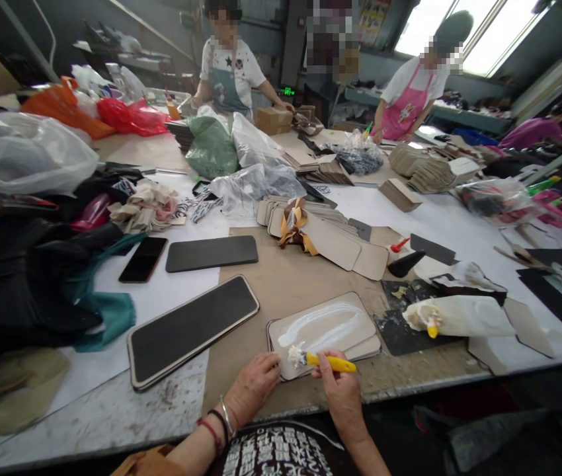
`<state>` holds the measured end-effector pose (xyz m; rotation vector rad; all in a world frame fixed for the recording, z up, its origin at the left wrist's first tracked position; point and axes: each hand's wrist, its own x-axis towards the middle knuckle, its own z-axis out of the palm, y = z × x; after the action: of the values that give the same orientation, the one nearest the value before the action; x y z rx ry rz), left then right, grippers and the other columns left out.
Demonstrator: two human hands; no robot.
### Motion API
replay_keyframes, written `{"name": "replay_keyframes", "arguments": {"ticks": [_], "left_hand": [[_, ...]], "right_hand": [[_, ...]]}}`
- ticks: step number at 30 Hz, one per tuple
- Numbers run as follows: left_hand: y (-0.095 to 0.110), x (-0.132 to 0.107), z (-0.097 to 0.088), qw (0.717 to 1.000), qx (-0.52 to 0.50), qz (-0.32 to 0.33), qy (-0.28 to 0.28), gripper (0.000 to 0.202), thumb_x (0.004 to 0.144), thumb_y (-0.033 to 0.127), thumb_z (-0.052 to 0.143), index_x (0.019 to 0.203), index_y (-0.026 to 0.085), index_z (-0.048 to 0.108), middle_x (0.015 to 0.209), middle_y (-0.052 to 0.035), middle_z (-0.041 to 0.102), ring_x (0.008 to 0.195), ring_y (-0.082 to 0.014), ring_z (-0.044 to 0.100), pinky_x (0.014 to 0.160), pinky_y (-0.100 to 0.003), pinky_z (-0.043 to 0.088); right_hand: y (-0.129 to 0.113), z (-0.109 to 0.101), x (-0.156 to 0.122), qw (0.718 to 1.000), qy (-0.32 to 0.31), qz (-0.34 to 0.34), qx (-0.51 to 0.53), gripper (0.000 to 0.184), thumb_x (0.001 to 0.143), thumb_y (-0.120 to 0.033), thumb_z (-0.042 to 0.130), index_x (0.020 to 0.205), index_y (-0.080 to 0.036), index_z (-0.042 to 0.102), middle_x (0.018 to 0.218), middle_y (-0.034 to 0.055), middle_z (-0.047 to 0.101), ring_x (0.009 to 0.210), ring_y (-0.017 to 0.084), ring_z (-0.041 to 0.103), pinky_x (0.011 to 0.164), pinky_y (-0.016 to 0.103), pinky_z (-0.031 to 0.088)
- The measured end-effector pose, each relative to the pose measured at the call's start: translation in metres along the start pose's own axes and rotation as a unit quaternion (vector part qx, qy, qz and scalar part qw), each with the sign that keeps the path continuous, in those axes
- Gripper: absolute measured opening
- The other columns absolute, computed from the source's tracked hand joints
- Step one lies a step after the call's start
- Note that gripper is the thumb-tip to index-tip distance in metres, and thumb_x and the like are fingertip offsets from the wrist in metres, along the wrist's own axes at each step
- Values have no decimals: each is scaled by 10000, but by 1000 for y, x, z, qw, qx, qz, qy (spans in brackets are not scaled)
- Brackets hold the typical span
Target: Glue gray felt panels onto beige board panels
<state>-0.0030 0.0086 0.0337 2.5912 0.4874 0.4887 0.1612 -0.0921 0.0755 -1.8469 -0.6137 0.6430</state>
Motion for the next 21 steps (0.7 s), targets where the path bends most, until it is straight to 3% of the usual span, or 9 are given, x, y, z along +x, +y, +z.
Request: {"name": "replay_keyframes", "arguments": {"ticks": [6,14,21], "left_hand": [[0,4,-2,1000,4,7,-21,132,791,116,544,907,163,587,997,-75,632,978,-204,590,862,-349,519],[0,5,-1,1000,7,7,-1,79,773,106,558,806,175,576,905,-50,636,897,-194,618,796,-325,546],[0,7,-3,1000,9,22,6,112,815,127,496,810,190,589,920,-48,646,888,-176,624,784,-300,552]], "right_hand": [[-5,26,12,998,-29,17,55,363,758,-553,537,810,-194,545,669,13,606,568,190,625,575,302,527],[-7,14,27,1000,25,0,18,425,731,-606,531,796,-187,560,670,14,609,546,175,613,579,283,512],[-15,47,30,997,-12,-4,74,366,768,-551,521,802,-187,541,710,18,608,555,165,615,546,261,517]]}}
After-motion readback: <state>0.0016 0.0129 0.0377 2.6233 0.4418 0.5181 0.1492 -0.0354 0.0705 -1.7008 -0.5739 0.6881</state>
